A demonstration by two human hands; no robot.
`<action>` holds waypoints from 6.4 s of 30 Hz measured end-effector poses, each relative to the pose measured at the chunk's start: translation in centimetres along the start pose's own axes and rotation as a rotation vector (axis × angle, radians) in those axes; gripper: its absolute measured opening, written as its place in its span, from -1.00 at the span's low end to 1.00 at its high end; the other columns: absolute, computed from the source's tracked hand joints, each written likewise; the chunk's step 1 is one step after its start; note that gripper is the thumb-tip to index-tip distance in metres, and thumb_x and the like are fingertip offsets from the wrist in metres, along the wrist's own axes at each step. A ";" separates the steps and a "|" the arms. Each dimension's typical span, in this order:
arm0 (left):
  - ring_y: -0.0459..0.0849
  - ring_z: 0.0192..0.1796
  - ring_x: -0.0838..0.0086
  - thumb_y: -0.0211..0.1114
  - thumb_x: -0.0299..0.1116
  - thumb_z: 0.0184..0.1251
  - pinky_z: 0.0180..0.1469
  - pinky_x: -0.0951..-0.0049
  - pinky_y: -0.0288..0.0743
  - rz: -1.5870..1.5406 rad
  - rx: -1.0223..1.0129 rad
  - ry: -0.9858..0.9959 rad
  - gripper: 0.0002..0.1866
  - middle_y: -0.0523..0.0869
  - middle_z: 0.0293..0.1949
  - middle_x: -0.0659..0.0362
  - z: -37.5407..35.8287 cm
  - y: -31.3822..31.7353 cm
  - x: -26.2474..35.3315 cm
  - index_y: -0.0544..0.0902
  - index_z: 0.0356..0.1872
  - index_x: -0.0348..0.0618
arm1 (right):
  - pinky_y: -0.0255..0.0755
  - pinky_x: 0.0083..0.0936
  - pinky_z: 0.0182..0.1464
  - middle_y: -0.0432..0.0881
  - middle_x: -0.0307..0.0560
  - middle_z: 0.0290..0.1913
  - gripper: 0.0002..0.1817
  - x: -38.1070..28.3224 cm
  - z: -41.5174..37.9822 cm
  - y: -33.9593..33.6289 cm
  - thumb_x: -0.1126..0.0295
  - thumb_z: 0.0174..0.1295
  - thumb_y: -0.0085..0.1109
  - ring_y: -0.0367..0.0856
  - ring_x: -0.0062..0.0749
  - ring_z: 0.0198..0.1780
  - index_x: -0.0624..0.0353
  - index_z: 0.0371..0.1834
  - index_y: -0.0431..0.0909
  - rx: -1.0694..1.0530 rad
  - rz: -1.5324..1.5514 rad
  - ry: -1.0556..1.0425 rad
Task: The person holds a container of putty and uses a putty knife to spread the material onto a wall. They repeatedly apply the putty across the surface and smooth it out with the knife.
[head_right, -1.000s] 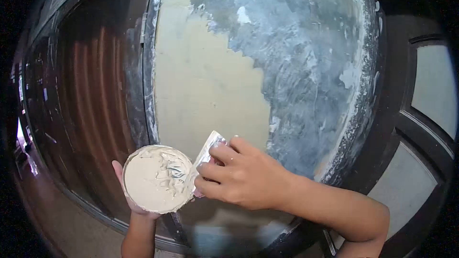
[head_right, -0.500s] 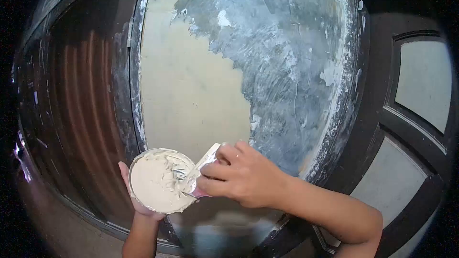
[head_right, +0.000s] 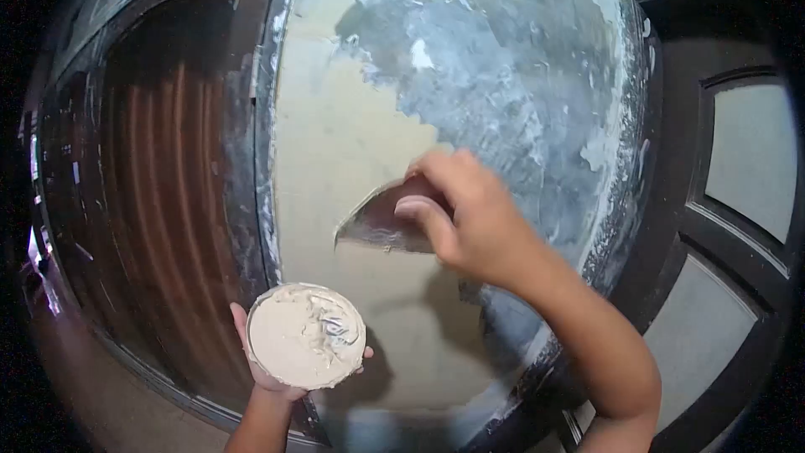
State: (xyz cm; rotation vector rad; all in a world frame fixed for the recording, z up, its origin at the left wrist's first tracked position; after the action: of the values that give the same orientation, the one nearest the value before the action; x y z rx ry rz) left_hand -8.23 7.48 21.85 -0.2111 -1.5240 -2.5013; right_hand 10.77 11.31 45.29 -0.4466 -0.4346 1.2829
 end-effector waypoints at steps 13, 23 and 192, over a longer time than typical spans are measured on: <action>0.49 0.29 -0.64 -0.30 0.87 0.08 0.25 -0.73 0.36 0.441 -0.021 0.226 0.30 0.44 0.44 -0.37 -4.7 -2.2 10.3 0.31 0.61 0.03 | 0.59 -0.13 0.09 0.79 0.26 -0.01 -0.32 8.1 19.4 -3.3 -0.15 0.19 0.44 0.78 0.13 0.02 0.29 0.08 0.66 0.443 -0.311 0.236; 0.61 0.24 -0.43 -0.24 0.83 0.13 0.24 -0.76 0.38 0.452 0.123 0.362 0.21 0.56 0.37 -0.24 -6.5 -3.2 14.6 0.40 0.53 0.01 | 0.30 0.12 0.33 0.79 0.21 0.10 -0.21 9.8 22.4 -3.3 -0.32 0.13 0.38 0.72 0.14 0.18 0.22 0.12 0.70 0.468 -0.368 0.351; 0.61 0.17 -0.58 -0.18 0.78 0.20 0.06 -0.74 0.51 0.429 0.221 0.469 0.21 0.58 0.34 -0.29 -7.7 -5.4 13.9 0.39 0.53 -0.10 | 0.25 0.15 0.33 0.77 0.17 0.00 -0.24 10.8 19.5 -4.1 -0.35 0.15 0.36 0.61 0.14 0.22 0.15 0.08 0.70 0.483 -0.397 0.307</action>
State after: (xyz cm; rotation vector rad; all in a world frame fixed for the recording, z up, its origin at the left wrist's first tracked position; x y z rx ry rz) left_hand -23.10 1.68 16.89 0.0750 -1.3670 -1.8671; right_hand 5.99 22.40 64.46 -0.1309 0.0534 0.8726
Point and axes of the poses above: each hand's wrist, its own z-axis towards the middle knuckle, its own y-axis out of the palm, x = y × z, the point moved 7 cm from there along z, towards the middle knuckle
